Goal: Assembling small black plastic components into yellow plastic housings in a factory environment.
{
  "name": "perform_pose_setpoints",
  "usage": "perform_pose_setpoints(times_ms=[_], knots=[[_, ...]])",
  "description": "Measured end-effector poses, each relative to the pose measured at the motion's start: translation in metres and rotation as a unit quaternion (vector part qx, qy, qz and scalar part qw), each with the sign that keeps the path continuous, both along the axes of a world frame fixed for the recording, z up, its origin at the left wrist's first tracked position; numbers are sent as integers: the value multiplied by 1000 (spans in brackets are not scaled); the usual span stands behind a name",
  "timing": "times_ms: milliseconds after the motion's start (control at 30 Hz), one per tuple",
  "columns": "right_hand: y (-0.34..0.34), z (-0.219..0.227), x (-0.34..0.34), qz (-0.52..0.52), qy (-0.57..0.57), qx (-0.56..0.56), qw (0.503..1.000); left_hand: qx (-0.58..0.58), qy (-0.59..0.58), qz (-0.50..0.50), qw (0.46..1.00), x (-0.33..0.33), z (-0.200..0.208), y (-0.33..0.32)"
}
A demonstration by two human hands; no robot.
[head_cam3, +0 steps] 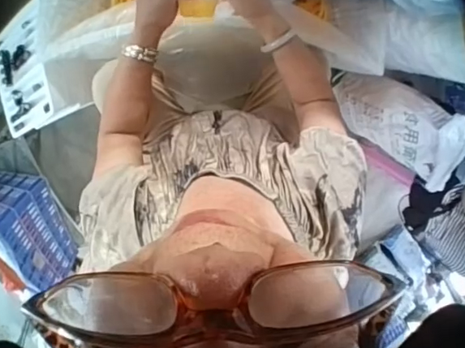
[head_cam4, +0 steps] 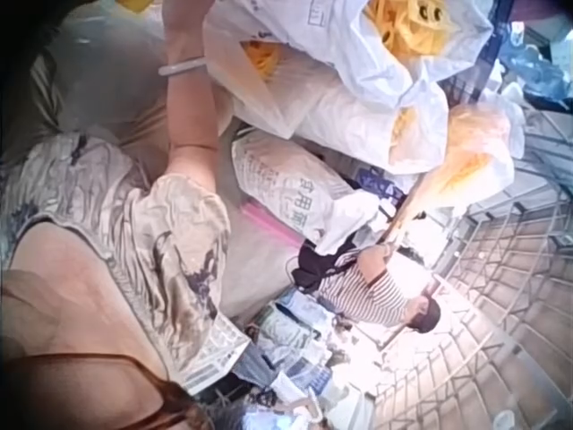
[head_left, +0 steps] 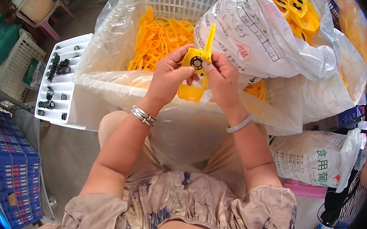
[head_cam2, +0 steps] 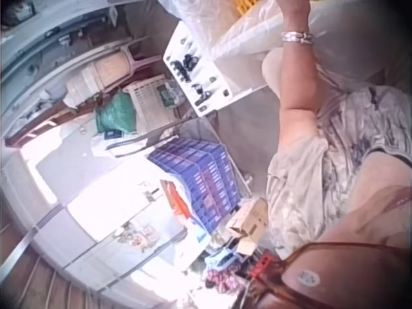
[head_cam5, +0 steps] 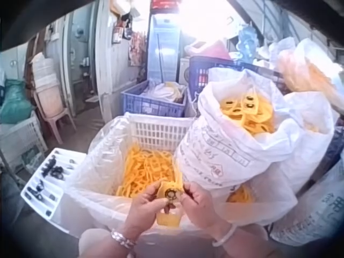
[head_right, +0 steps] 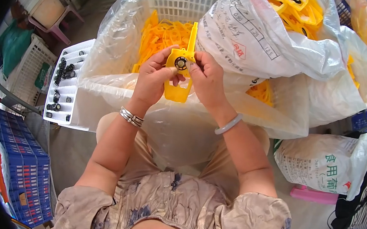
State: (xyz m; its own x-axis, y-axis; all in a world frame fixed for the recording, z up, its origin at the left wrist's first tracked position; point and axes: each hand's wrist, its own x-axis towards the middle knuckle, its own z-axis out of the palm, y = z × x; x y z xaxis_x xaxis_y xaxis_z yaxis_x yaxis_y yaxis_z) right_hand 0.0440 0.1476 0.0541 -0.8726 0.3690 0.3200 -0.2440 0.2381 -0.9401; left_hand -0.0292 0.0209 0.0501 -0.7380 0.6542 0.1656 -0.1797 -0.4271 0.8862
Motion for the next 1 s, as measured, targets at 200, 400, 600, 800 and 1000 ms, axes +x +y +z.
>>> perform_pose_setpoints(times_ms=[200,400,600,800,1000], knots=[[3,16,2,33,1,-67,997,-40,52,34,997,0,11,5],[2,-8,-3,2,-20,5,1000,-108,101,72,986,0,5,0],[-7,-6,6,7,30,-53,998,-45,100,73,991,15,2,0],[5,46,33,-239,209,426,847,65,62,94,991,-19,9,-21],[93,180,14,-341,273,326,838,74,-64,201,975,-53,16,-46]])
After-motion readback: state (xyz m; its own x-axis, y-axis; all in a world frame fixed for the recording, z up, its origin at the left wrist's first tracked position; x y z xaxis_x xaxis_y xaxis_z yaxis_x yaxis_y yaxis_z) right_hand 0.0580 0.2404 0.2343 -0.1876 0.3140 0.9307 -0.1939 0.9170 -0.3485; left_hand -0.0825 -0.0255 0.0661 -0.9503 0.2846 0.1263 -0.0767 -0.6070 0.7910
